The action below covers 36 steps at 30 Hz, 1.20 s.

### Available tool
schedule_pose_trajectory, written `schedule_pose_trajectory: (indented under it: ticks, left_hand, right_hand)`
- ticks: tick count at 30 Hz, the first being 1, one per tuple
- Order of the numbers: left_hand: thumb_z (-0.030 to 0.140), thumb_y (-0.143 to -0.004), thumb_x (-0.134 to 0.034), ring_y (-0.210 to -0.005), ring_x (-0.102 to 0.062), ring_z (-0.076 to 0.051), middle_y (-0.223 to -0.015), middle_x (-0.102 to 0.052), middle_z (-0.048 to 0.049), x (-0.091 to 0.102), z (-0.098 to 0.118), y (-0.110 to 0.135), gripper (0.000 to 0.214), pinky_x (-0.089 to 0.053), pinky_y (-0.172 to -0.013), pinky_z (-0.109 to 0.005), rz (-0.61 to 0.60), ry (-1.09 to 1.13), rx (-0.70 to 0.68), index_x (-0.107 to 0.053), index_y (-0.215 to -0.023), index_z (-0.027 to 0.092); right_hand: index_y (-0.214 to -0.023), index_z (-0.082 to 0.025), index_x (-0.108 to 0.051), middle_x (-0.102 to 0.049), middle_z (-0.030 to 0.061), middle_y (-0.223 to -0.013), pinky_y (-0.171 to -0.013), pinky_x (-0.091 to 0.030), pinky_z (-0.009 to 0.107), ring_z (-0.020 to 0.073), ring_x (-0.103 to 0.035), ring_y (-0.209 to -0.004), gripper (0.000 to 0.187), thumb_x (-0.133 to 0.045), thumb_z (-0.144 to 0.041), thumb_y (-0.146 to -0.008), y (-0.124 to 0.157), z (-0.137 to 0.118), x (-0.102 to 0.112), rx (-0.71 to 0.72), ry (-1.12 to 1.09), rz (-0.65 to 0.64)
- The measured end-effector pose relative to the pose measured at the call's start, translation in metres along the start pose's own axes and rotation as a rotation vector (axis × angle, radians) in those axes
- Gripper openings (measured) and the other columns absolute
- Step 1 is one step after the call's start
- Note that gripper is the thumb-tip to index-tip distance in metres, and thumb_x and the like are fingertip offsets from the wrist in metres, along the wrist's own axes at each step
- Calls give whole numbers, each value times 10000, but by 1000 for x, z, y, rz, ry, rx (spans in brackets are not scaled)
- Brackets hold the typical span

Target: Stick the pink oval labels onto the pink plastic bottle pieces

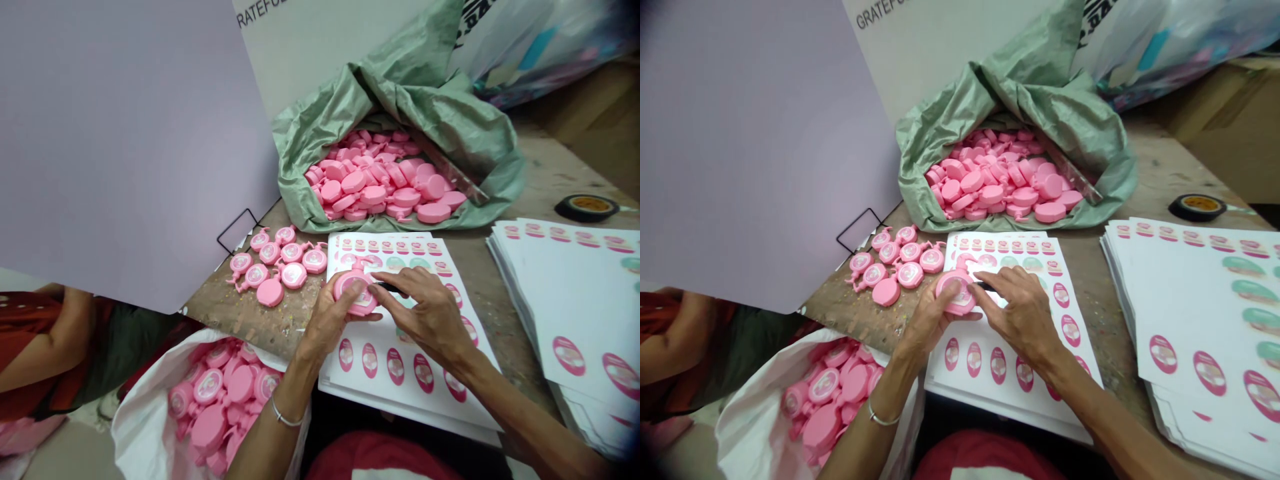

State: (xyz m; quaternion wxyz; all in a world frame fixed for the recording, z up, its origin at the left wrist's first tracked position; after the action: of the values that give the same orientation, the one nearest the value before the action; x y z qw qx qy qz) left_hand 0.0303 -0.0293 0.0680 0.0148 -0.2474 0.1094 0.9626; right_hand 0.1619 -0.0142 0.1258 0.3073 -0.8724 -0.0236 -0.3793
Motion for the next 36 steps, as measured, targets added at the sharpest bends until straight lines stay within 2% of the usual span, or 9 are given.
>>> schedule_pose_trajectory:
  ticks: [3,8,13,17,22,24,28,32,36]
  left_hand:
    - [256,-700,-762,-884,-622,-195,-982,-626,-60,1,2,4,443,-593,-739,-371,12,-28,-9,-602,-1102,163]
    - [233,-682,-762,-878,-639,-212,-1016,-647,-71,-10,-7,10,510,-583,-755,-379,-44,-111,58,-588,-1160,191]
    - [447,-757,-678,-815,-664,-245,-936,-684,-100,37,4,7,449,-569,-683,-378,200,-304,17,-587,-1096,168]
    - [530,-784,-591,-963,-619,-306,-982,-674,-118,89,57,5,420,-495,-869,-455,602,-877,-264,-634,-1005,176]
    - [461,-800,-604,-1263,-442,-331,-1306,-525,-184,60,104,24,493,-345,-1063,-498,714,-1251,-815,-568,-1177,146]
    - [413,-825,-589,-1185,-522,-295,-1210,-598,-144,48,98,21,351,-409,-1018,-458,577,-1158,-791,-611,-1087,181]
    - [436,-837,-588,-943,-641,-242,-981,-685,-99,32,54,-2,279,-513,-860,-380,323,-770,-413,-656,-933,184]
    - [522,-803,-620,-1019,-644,-251,-1147,-657,-139,0,4,-22,462,-517,-879,-380,150,-285,-109,-617,-1102,170]
    - [505,-753,-693,-1177,-563,-278,-1341,-538,-146,-13,-16,-26,578,-521,-880,-325,204,-136,-60,-577,-1228,197]
  right_hand:
    - [-1123,-150,-663,-695,134,-866,-774,-427,428,278,-609,-826,445,-557,-496,-863,-1,5,3,-35,200,36]
    - [-1341,-189,-467,-626,153,-1186,-844,-483,423,287,-603,-1038,712,-643,-565,-762,-7,18,-14,-119,-52,7]
    - [-1234,-152,-528,-658,150,-1116,-814,-485,394,267,-626,-1000,526,-578,-496,-839,-25,102,-7,-239,151,37]
    - [-1128,-90,-579,-674,167,-982,-747,-427,350,256,-610,-906,391,-569,-368,-853,-58,173,17,-279,538,27]
    - [-881,-76,-647,-665,157,-889,-732,-331,323,212,-558,-880,185,-581,-232,-805,-101,197,15,-187,624,-14]
    - [-785,-80,-650,-668,162,-827,-716,-313,331,216,-547,-834,112,-590,-172,-762,-109,195,16,-149,655,-27]
    - [-798,-75,-651,-656,189,-835,-699,-288,356,260,-523,-823,154,-546,-187,-781,-92,162,32,-100,713,-10]
    - [-887,-116,-652,-622,101,-762,-689,-292,353,236,-500,-773,171,-530,-224,-838,-39,63,30,190,711,29]
    - [-962,-126,-640,-585,50,-676,-644,-323,343,206,-487,-677,183,-548,-250,-864,10,-12,13,373,476,55]
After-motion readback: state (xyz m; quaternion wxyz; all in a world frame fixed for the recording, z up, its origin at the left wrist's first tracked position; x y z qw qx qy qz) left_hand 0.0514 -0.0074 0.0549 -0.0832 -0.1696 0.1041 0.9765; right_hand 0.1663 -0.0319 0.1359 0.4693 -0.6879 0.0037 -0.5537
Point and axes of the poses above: each hand's wrist, its own y-axis away from the middle knuckle, its own x-axis out of the back of the hand, z = x × y, the point moved 8 cm from there along -y, towards the middle knuckle
